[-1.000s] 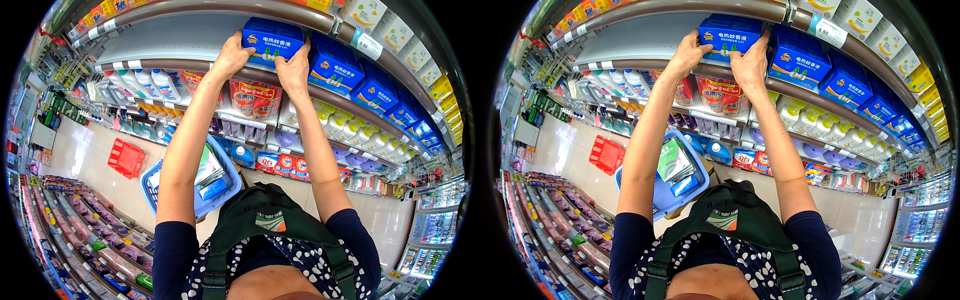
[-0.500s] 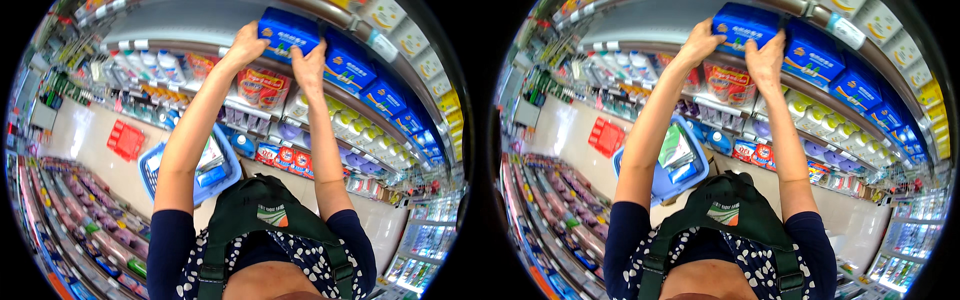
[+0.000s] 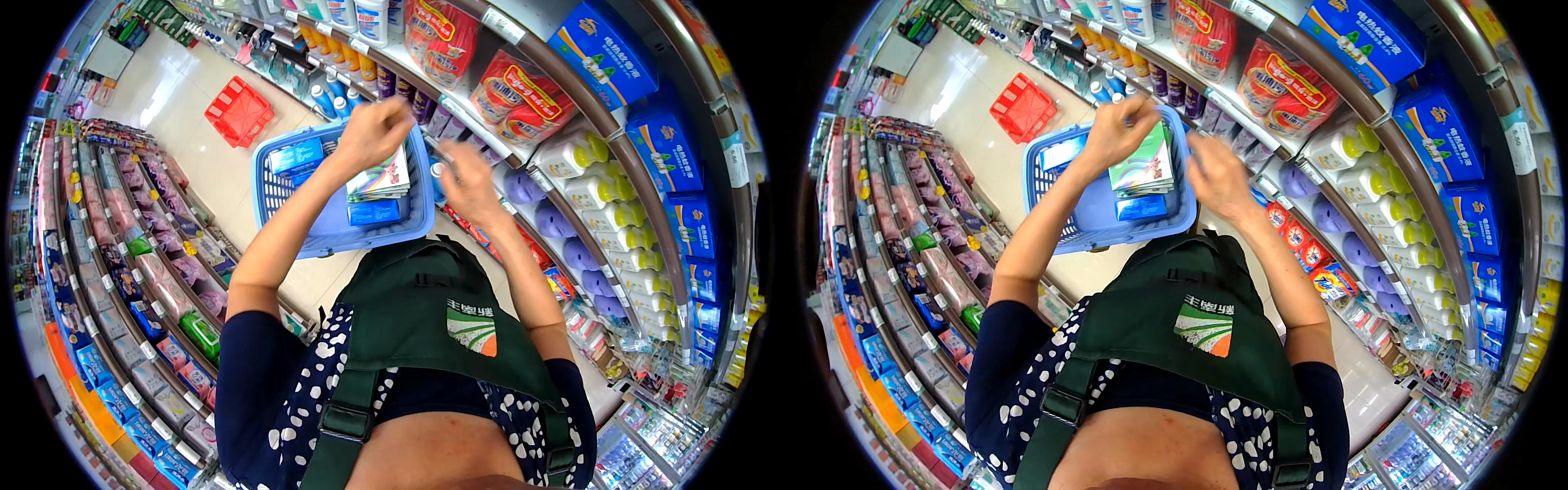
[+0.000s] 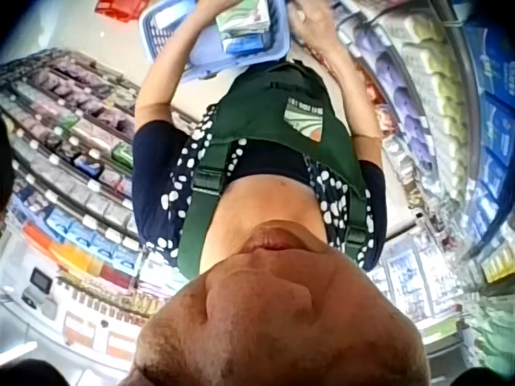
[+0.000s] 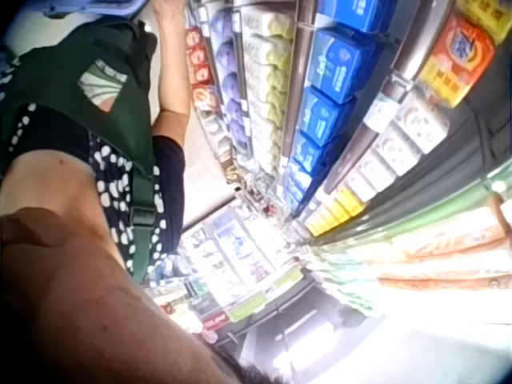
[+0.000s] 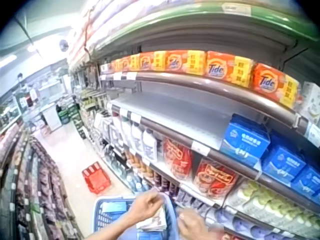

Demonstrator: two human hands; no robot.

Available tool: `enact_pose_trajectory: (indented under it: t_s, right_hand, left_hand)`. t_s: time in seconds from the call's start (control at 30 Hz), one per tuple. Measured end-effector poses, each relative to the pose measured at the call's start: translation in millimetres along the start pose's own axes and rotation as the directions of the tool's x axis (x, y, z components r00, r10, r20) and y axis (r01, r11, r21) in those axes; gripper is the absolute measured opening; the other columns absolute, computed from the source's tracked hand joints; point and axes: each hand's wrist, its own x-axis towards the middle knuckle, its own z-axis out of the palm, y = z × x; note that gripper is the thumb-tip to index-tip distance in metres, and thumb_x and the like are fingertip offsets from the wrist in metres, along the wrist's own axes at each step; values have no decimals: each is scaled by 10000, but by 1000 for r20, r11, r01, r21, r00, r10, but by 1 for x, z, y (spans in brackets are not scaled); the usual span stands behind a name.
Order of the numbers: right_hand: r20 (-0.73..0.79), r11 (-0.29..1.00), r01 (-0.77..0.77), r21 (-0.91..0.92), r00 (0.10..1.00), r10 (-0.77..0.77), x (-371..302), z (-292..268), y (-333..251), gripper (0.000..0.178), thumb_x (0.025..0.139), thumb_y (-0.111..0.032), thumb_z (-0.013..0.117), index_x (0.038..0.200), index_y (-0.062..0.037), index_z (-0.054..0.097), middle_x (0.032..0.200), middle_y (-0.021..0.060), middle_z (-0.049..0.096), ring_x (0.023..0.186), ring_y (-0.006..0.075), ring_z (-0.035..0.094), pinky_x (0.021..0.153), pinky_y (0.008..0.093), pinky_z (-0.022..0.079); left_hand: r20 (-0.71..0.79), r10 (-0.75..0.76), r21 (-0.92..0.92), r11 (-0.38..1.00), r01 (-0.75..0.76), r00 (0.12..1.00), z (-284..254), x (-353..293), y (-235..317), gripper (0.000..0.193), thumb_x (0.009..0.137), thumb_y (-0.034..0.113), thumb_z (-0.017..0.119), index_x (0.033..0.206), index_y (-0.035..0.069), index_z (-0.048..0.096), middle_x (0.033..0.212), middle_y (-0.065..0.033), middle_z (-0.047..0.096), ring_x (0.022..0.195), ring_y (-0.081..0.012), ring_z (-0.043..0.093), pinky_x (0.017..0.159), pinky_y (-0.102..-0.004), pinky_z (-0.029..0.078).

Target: The person repeatedly picks up blue boxes from a shopping basket and places them onto a shelf in a store aisle. They handle the boxes one at a time, arranging them in a row on the shelf.

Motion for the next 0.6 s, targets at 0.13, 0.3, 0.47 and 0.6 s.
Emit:
enact_pose_trajectory:
  t_s: [0.13,0.3,0.47,0.6]
  right_hand:
    - [558,995,-79,66,829,29,-32,82,31,349,798,-103,625,1109,51,591,1018,249,634,1000,399,606,860,462,486]
    - [804,982,-57,-181,567,181,-46,154,51,353,752,-77,632,1076,47,569,987,260,636,987,423,608,834,482,493]
    - [767,922,28,-387,565,305,-57,188,67,465,742,-30,605,1190,28,494,980,239,667,963,394,649,802,479,517]
    - [771,889,84,-450,539,339,-60,195,66,466,760,-46,611,1207,19,495,971,225,679,960,373,660,807,453,526]
  left_hand:
    - [349,-324,256,936,243,879,-18,-100,-58,217,805,183,715,738,-2,623,612,-140,603,555,-238,601,517,-352,452]
    - [475,-289,547,837,-21,831,30,-183,-147,308,766,151,705,1006,9,573,855,-171,665,782,-339,666,678,-407,535]
    - [545,-340,615,783,-89,767,68,-185,-156,510,705,113,729,1131,-9,476,933,-228,651,875,-352,661,755,-438,534]
    - [651,-271,523,837,-160,709,65,-192,-169,573,701,137,737,1178,-18,459,943,-231,651,898,-357,660,777,-430,536]
